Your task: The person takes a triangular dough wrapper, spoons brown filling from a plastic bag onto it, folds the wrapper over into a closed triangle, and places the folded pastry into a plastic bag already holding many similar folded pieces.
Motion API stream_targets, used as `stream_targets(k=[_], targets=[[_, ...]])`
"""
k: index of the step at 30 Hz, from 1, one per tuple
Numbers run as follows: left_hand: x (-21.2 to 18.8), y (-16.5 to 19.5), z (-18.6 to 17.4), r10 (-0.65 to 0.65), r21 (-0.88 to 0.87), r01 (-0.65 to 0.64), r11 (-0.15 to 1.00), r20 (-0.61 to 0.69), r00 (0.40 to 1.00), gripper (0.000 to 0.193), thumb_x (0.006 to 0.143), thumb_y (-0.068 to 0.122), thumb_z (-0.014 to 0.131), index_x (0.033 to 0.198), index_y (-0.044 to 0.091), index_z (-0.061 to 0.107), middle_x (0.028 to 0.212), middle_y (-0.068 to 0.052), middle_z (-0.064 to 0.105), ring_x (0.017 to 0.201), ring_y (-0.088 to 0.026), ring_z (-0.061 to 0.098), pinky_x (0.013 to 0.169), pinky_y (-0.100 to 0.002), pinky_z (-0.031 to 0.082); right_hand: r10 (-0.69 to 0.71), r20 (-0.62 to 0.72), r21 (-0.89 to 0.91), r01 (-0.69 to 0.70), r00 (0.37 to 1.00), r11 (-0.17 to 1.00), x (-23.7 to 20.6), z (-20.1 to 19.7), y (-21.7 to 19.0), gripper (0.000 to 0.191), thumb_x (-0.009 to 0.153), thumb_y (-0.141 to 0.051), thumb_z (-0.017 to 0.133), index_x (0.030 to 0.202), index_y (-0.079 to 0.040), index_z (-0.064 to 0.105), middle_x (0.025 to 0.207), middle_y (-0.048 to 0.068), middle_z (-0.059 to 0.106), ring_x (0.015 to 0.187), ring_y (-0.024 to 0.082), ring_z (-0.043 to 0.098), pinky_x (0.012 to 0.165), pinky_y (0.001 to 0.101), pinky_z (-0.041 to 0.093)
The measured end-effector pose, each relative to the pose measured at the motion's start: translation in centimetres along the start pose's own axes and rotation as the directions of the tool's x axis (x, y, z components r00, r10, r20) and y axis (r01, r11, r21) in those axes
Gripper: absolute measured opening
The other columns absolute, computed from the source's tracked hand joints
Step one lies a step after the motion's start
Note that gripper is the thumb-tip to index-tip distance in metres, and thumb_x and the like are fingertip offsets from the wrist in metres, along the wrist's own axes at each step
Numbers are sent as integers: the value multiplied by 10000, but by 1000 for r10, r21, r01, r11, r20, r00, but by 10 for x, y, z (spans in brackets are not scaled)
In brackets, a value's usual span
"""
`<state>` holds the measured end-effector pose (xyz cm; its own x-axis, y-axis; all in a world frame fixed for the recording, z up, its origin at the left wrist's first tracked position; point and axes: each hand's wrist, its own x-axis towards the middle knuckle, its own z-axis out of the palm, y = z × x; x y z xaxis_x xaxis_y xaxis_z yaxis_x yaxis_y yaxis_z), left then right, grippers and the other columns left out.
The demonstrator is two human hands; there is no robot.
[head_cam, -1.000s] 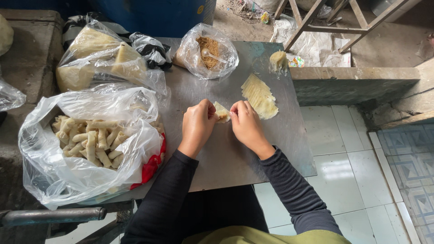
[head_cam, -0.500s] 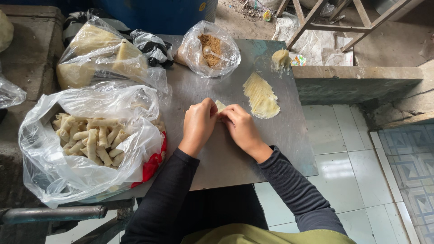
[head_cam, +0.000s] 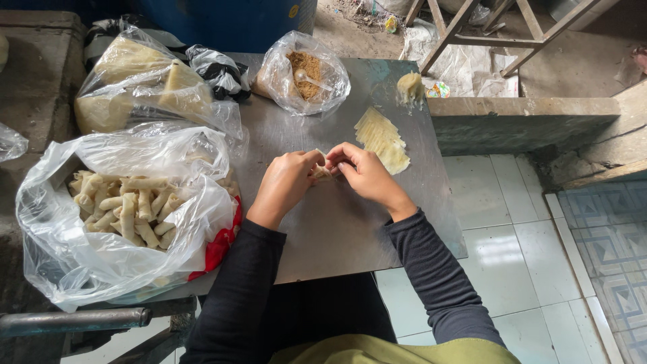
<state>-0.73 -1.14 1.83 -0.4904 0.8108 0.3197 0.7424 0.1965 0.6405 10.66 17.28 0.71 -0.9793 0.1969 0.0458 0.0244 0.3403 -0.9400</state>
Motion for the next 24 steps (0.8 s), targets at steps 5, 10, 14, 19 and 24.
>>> stream_targets(k=[5, 10, 14, 19, 24], targets=[[-1, -2, 1, 47, 32, -47, 998, 1, 999, 254, 713, 57, 791, 958, 107, 746, 901, -108, 725, 815, -339, 707, 722, -432, 545, -32, -89, -86, 25, 996, 996, -3, -2, -7, 168, 978, 33, 559, 1102, 6, 669, 1020, 36, 741, 983, 93, 694, 888, 261, 559], [-2, -4, 2, 55, 38, -55, 998, 7, 998, 184, 730, 49, 769, 909, 95, 770, 944, -97, 732, 845, -327, 709, 748, -422, 549, -40, -214, -299, -26, 976, 954, -6, 0, -15, 113, 909, -16, 663, 1015, -12, 702, 935, 40, 699, 809, 116, 662, 742, 273, 541], [-2, -4, 3, 51, 56, -51, 997, 11, 999, 173, 742, 54, 764, 911, 88, 764, 955, -95, 732, 849, -322, 707, 749, -417, 552, -86, -237, -448, -30, 968, 893, -13, -2, -19, 116, 856, -53, 721, 963, -10, 705, 913, 69, 668, 756, 154, 653, 701, 300, 540], [-2, -3, 5, 47, 73, -48, 996, 17, 999, 173, 742, 52, 764, 911, 92, 766, 944, -97, 727, 850, -319, 704, 745, -421, 551, -71, -306, -510, -100, 949, 854, -21, 7, -19, 89, 883, -90, 717, 926, -14, 702, 924, 102, 651, 777, 232, 660, 699, 352, 531], [-2, -4, 6, 46, 79, -47, 996, 23, 999, 169, 735, 64, 774, 902, 89, 760, 936, -102, 722, 853, -324, 700, 744, -426, 546, -179, -282, -657, -54, 943, 752, -21, 19, -14, 105, 861, -98, 729, 881, -16, 668, 914, 140, 638, 860, 327, 647, 759, 418, 518]])
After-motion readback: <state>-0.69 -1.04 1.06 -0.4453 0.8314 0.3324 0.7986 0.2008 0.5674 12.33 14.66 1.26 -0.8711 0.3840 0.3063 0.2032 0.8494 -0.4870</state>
